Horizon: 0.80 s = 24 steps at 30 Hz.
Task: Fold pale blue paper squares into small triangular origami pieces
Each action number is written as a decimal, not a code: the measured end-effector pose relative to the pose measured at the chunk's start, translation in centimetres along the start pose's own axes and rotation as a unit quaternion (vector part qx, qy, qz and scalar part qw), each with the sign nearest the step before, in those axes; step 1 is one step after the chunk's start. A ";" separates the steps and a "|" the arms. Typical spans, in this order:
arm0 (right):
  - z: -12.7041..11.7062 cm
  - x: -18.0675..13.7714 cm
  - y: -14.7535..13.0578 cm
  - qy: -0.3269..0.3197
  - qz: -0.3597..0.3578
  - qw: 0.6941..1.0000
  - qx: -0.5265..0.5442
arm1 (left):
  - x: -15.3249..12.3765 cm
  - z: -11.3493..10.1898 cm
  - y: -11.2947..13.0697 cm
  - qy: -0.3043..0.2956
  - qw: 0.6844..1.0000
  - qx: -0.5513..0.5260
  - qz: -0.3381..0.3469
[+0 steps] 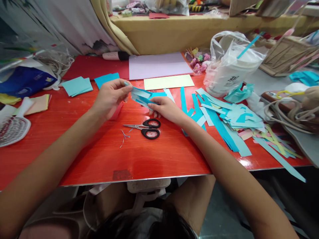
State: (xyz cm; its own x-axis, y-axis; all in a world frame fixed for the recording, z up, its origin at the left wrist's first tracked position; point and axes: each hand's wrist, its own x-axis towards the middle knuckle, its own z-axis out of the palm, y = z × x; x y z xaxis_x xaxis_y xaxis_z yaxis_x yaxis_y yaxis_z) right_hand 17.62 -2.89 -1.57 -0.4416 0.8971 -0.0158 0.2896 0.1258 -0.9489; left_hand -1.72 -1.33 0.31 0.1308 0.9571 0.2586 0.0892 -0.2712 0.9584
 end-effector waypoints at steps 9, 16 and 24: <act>0.1 -0.1 -0.2 0.000 -0.002 1.000 0.018 | -0.7 0.6 -0.8 -0.087 0.994 0.068 0.009; 0.4 -0.5 -1.1 0.036 0.011 0.998 0.051 | -1.3 1.5 -1.1 -0.008 0.989 0.137 0.057; 0.3 -0.4 0.1 0.040 -0.088 0.984 -0.147 | -1.7 1.3 -0.7 -0.050 0.970 0.215 0.099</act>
State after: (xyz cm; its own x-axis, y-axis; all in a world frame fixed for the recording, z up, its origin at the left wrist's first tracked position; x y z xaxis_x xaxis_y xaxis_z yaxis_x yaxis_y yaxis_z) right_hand 17.57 -3.36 -1.77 -0.4427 0.8790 0.1769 0.4521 0.3892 -0.8025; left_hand -0.75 -2.91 -1.00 0.2813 0.8731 0.3981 0.4542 -0.4866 0.7462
